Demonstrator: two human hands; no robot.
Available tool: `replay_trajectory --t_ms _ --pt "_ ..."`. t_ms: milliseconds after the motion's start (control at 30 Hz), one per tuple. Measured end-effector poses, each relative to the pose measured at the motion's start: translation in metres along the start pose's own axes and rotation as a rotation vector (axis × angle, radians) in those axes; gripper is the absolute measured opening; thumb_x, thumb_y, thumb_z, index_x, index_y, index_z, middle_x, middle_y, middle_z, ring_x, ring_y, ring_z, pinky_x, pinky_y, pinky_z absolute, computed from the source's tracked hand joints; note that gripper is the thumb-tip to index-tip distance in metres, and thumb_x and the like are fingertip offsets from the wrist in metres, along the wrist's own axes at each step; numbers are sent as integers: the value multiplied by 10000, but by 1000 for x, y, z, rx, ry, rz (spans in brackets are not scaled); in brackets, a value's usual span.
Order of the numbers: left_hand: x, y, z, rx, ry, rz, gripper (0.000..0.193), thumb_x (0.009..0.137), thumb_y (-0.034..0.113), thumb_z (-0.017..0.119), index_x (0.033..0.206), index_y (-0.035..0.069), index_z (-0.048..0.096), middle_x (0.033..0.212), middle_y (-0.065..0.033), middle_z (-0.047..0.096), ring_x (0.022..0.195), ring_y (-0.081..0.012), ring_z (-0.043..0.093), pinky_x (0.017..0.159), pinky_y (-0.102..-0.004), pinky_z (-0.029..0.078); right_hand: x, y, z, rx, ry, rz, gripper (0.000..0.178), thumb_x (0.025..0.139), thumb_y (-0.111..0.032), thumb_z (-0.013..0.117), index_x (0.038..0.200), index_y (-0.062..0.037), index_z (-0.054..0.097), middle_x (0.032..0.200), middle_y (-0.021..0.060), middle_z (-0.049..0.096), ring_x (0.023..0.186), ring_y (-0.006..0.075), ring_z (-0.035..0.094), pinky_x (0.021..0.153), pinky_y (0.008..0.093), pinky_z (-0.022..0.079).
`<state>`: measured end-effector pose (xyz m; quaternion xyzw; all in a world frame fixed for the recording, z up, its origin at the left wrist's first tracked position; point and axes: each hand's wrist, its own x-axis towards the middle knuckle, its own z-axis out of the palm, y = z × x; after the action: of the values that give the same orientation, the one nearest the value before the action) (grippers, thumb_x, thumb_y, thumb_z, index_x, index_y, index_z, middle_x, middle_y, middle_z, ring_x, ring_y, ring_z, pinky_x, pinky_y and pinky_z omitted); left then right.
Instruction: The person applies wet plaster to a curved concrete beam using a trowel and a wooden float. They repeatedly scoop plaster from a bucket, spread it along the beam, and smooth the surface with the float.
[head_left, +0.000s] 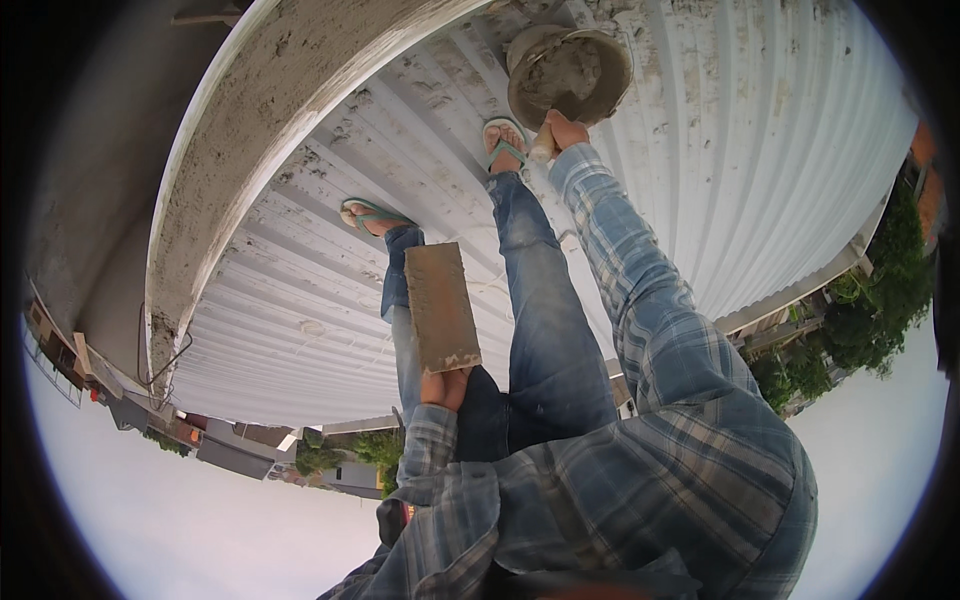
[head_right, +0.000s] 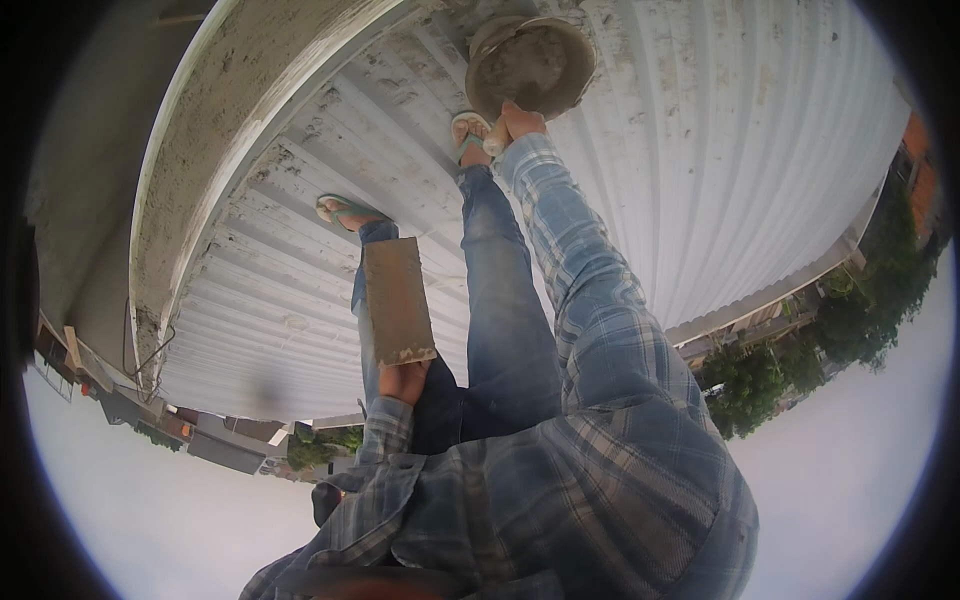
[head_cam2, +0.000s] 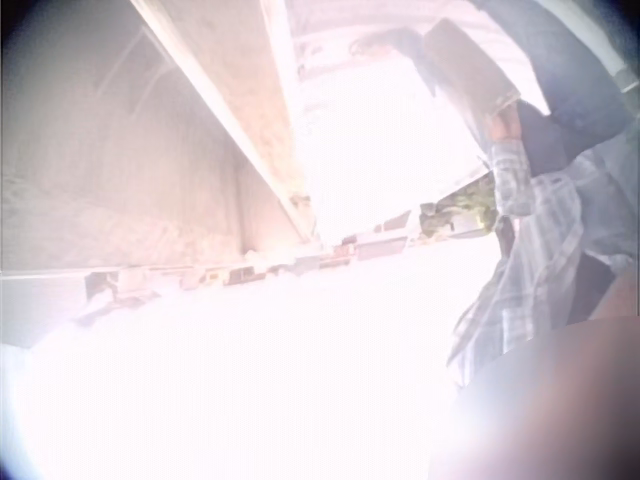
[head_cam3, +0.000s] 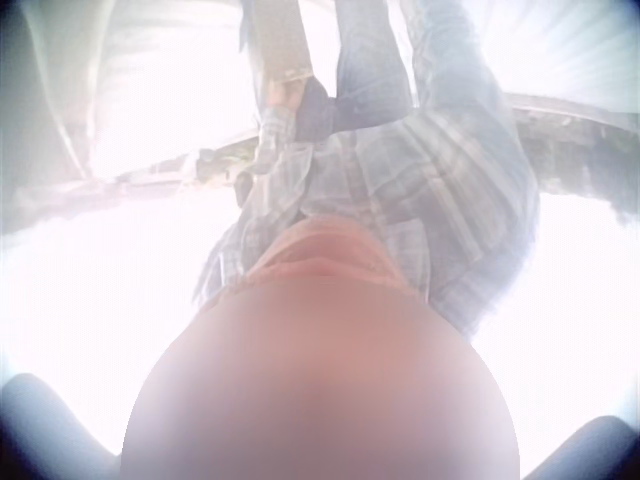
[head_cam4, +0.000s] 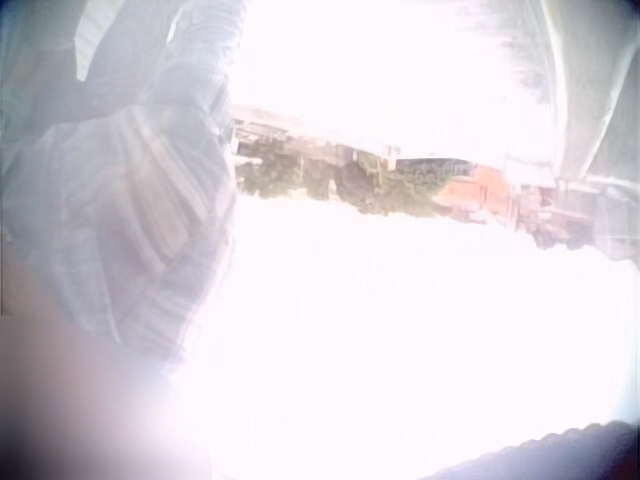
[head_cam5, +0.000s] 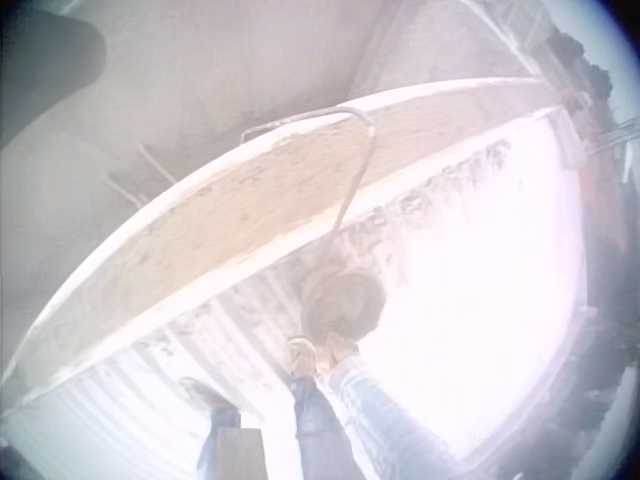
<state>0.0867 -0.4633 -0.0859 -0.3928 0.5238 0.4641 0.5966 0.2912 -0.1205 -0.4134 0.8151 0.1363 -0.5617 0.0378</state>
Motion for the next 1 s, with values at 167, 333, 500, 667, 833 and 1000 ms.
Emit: replay_trajectory --t_ms 167,333,500,667,833,1000 --pt "1 -15 -8 -76 55 31 422 1027 349 464 1351 77 468 1317 -99 553 1165 -266 568 940 -408 507 -67 36 -60 -326 196 -321 362 920 -301 558 1087 16 613 958 157 662 760 310 697 576 404 559" --pt "10 -8 -15 11 37 -31 446 1032 351 450 1373 64 449 1346 -111 538 1190 -273 556 960 -424 501 47 60 -30 -773 520 -888 334 925 -302 520 1002 0 640 817 126 664 620 288 646 568 395 521" --pt "-1 -16 -26 -31 94 15 447 1033 354 445 1375 65 447 1348 -111 535 1194 -274 555 967 -428 500 -31 14 29 78 -120 -445 360 952 -360 555 958 -9 638 706 77 594 523 161 561 462 313 485" --pt "-1 -9 -19 -30 106 24 438 1026 357 467 1362 77 458 1317 -98 554 1163 -261 574 933 -408 517 -35 21 16 315 -145 -357 320 943 -338 557 928 -26 626 670 64 565 487 154 530 437 301 458" --pt "-1 -13 -23 -30 87 14 406 1018 333 494 1333 78 477 1291 -93 570 1122 -253 596 879 -381 540 -55 67 -30 311 -137 -345 315 947 -335 541 904 -34 624 651 61 549 468 145 518 423 289 429" --pt "7 -14 -50 -50 -21 19 397 1020 275 491 1355 63 462 1330 -107 554 1176 -273 578 950 -421 522 -79 64 -80 265 -144 -453 331 950 -334 556 911 -13 625 644 54 540 453 140 497 420 281 411"
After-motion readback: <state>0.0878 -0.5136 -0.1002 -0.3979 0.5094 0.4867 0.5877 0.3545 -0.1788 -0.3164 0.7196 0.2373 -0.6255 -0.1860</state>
